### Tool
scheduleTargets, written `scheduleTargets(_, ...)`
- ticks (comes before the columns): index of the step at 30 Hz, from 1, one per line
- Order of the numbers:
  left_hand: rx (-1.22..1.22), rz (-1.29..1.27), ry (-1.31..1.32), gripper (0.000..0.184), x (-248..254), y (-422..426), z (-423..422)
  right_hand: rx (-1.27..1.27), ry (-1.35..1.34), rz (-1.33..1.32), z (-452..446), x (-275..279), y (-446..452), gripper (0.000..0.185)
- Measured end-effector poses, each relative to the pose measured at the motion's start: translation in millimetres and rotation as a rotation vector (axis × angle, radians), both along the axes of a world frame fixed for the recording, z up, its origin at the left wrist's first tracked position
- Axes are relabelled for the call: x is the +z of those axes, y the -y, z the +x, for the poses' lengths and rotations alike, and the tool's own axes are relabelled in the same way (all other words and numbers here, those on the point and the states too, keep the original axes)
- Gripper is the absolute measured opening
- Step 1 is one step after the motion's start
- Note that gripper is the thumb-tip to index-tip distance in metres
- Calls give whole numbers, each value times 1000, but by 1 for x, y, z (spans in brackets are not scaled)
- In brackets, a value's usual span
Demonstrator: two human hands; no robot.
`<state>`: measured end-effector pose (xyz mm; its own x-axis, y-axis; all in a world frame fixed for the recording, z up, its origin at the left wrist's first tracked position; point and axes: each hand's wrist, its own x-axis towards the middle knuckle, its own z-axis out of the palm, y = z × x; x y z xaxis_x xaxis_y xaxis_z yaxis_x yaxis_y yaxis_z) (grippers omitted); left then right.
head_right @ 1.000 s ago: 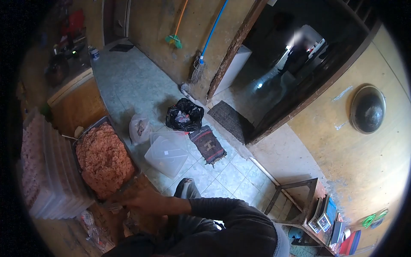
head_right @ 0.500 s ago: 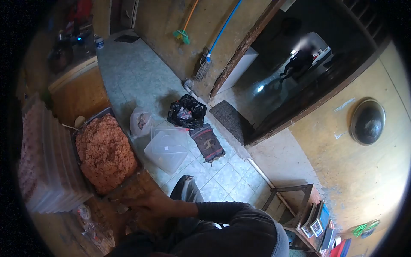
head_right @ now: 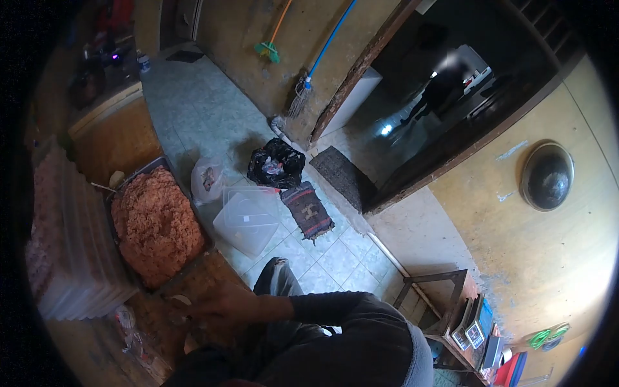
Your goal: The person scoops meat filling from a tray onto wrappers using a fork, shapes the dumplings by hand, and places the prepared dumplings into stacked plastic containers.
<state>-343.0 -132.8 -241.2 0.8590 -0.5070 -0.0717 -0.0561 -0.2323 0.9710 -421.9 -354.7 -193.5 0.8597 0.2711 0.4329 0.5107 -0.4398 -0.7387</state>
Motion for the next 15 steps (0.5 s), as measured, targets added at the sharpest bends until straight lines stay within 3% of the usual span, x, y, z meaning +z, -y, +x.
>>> scheduleTargets(5, -24, 8, 43, 41, 2, 10, 10, -90, 68, -110, -10, -14, -1, 50)
scheduleTargets(7, -35, 20, 51, 41, 3, 10, 12, -113, -91, -124, -13, -6, 0, 56)
scheduleTargets(10, -54, 43, 81, 40, 6, 9, 15, -167, 48, -78, -5, -9, 4, 57)
scheduleTargets(15, -64, -23, 113, 38, 7, 12, 20, -163, -15, -122, 1, -4, 10, 55)
